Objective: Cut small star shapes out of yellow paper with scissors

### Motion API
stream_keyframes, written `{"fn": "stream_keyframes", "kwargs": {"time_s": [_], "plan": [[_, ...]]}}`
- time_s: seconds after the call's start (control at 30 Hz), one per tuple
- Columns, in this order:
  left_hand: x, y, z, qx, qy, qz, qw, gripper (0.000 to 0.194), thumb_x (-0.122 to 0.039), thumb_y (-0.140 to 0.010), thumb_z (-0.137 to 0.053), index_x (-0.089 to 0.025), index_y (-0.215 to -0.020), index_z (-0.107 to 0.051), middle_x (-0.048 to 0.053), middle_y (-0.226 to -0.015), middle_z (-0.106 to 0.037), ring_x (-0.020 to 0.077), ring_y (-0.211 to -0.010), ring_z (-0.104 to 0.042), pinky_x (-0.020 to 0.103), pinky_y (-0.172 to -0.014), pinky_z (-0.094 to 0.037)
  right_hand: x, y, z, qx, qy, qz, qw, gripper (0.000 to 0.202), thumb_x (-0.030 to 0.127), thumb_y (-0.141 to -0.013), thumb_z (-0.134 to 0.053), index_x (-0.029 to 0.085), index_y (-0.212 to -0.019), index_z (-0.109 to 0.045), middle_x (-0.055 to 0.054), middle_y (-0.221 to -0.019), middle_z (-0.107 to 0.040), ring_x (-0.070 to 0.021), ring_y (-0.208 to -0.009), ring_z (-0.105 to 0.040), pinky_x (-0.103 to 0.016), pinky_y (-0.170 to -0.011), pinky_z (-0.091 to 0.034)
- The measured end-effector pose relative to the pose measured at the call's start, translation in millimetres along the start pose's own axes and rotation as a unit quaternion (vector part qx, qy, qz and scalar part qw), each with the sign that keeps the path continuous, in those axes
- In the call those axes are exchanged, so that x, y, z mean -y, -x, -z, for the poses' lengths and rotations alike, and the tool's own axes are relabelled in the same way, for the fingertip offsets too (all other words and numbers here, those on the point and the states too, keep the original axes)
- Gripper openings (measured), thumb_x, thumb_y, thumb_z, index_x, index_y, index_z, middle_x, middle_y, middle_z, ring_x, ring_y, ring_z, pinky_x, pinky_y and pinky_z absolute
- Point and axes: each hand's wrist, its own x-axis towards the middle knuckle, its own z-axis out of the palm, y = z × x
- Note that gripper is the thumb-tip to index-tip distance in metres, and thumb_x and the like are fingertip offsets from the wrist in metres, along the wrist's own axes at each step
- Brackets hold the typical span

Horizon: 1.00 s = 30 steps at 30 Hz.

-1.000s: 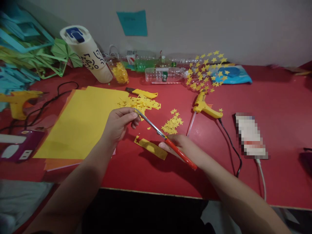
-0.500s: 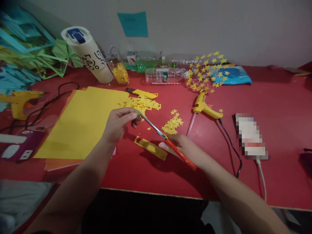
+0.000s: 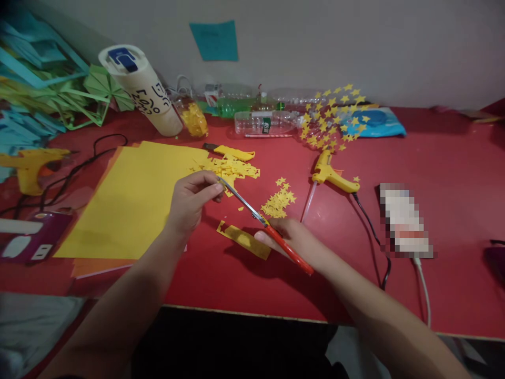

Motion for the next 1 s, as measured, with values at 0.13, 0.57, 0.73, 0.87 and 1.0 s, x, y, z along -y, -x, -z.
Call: {"fn": "stream_keyframes", "kwargs": {"time_s": [0.13, 0.57, 0.73, 0.87, 1.0], "plan": [[1, 1, 0.8, 0.000, 0.004, -0.001, 1.000, 0.014, -0.017, -0.070, -0.064, -0.017, -0.058, -0.057, -0.005, -0.054, -0.053, 0.0035, -0.051, -0.049, 0.018, -0.052, -0.042, 1, 0, -1, 0.003, -0.014, 0.006, 1.000, 0.055, 0.074, -0.077, -0.048, 0.023, -0.060, -0.035, 0.004, -0.052, -0.038, -0.0100, -0.047, -0.034, -0.025, -0.044, -0.027], [2, 7, -11.3, -0.037, -0.004, -0.017, 0.999, 0.016, -0.019, -0.072, -0.059, -0.018, -0.058, -0.053, -0.005, -0.055, -0.050, 0.0045, -0.053, -0.047, 0.020, -0.053, -0.041, 14, 5, -9, 0.001, -0.057, -0.031, 0.998, 0.050, 0.068, -0.078, -0.049, 0.024, -0.058, -0.036, 0.004, -0.049, -0.039, -0.0089, -0.042, -0.035, -0.024, -0.041, -0.026], [3, 8, -13.6, -0.047, 0.001, -0.018, 0.999, 0.016, -0.020, -0.072, -0.060, -0.018, -0.058, -0.053, -0.005, -0.056, -0.049, 0.0049, -0.053, -0.047, 0.020, -0.052, -0.040, 12, 5, -11, -0.001, -0.059, -0.031, 0.998, 0.053, 0.069, -0.078, -0.049, 0.023, -0.057, -0.035, 0.005, -0.048, -0.037, -0.0082, -0.042, -0.033, -0.023, -0.039, -0.024], [4, 8, -13.1, -0.048, 0.012, -0.017, 0.999, 0.015, -0.020, -0.072, -0.060, -0.018, -0.058, -0.053, -0.005, -0.056, -0.050, 0.0046, -0.053, -0.047, 0.019, -0.052, -0.042, 13, 5, -10, -0.005, -0.060, -0.021, 0.998, 0.054, 0.071, -0.079, -0.048, 0.023, -0.057, -0.034, 0.005, -0.048, -0.035, -0.0081, -0.042, -0.033, -0.023, -0.039, -0.024], [4, 7, -12.8, -0.049, 0.023, -0.012, 0.998, 0.015, -0.020, -0.071, -0.061, -0.018, -0.058, -0.054, -0.005, -0.055, -0.050, 0.0047, -0.052, -0.048, 0.019, -0.051, -0.043, 14, 5, -10, -0.004, -0.056, -0.020, 0.998, 0.054, 0.071, -0.080, -0.047, 0.024, -0.057, -0.033, 0.005, -0.048, -0.036, -0.0081, -0.041, -0.033, -0.023, -0.038, -0.024]]}}
